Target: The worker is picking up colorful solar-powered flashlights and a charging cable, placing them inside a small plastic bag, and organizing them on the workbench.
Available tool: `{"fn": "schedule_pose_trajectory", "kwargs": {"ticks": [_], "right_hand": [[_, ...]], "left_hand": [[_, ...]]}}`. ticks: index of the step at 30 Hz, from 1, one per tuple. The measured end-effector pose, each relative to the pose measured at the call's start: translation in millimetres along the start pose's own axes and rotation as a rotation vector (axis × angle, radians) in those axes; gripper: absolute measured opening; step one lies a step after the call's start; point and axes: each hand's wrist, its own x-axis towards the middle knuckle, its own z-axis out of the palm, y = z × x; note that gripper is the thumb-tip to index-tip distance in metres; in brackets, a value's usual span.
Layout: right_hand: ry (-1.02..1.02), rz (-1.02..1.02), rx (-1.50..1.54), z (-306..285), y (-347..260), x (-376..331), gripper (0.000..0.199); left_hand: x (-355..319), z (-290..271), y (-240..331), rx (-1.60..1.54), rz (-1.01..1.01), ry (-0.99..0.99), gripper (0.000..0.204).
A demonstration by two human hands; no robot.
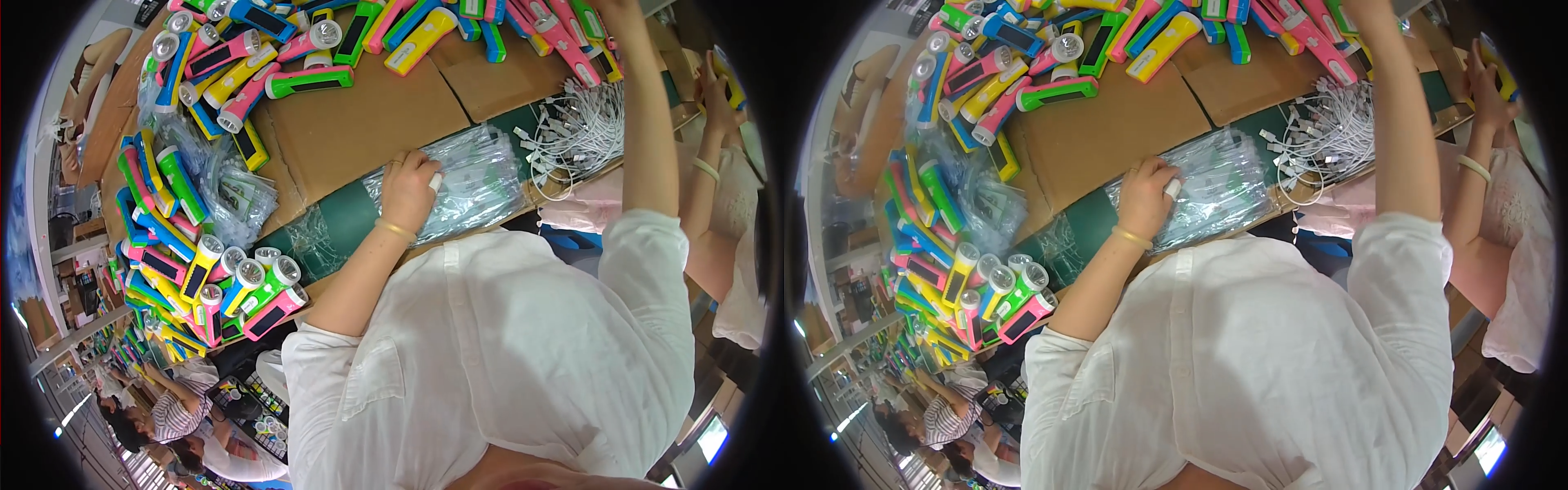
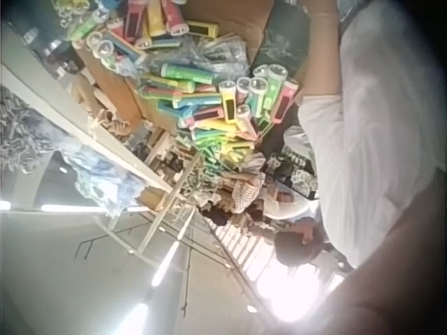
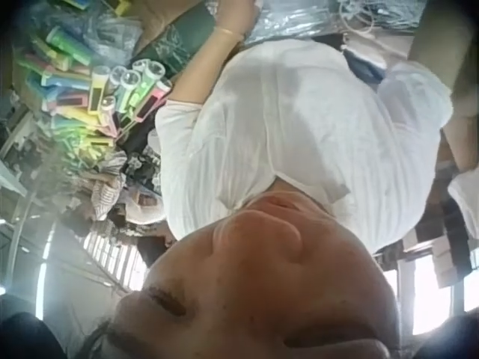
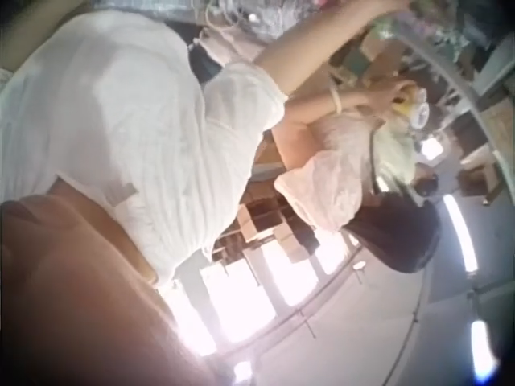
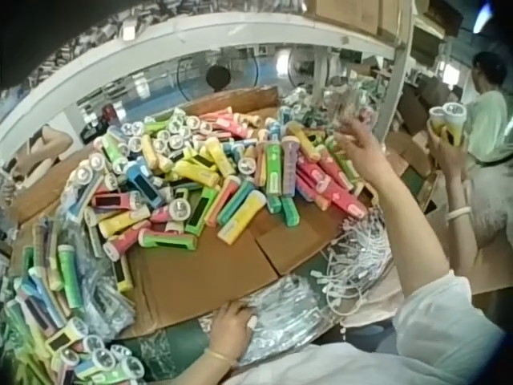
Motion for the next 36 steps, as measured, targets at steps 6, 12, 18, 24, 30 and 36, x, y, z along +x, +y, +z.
{"fn": "schedule_pose_trajectory", "kwargs": {"ticks": [6,12,18,24,30,36], "right_hand": [[-0.838,-0.113,-0.067,97.7,-5.3,-159.5,0.023],[-0.986,-0.219,-0.247,123.1,2.4,-223.2,0.026],[-0.908,-0.246,-0.300,128.7,2.8,-234.6,0.028],[-1.023,-0.253,-0.261,128.4,4.4,-233.9,0.027],[-0.830,-0.275,-0.211,127.3,7.4,-230.7,0.023],[-0.927,-0.315,-0.181,123.5,11.3,-219.4,0.013]], "left_hand": [[-5.1,4.8,0.0,-0.202,-0.205,-0.058,0.015],[-7.2,1.8,-8.7,-0.299,-0.170,-0.008,0.023],[-5.0,0.6,-6.6,-0.254,-0.190,-0.061,0.024],[-7.3,-2.5,-4.4,-0.347,-0.271,-0.087,0.024],[-13.2,-2.4,-2.5,-0.359,-0.237,-0.111,0.018],[-26.0,-16.3,0.0,-0.377,-0.208,-0.011,0.016]]}}
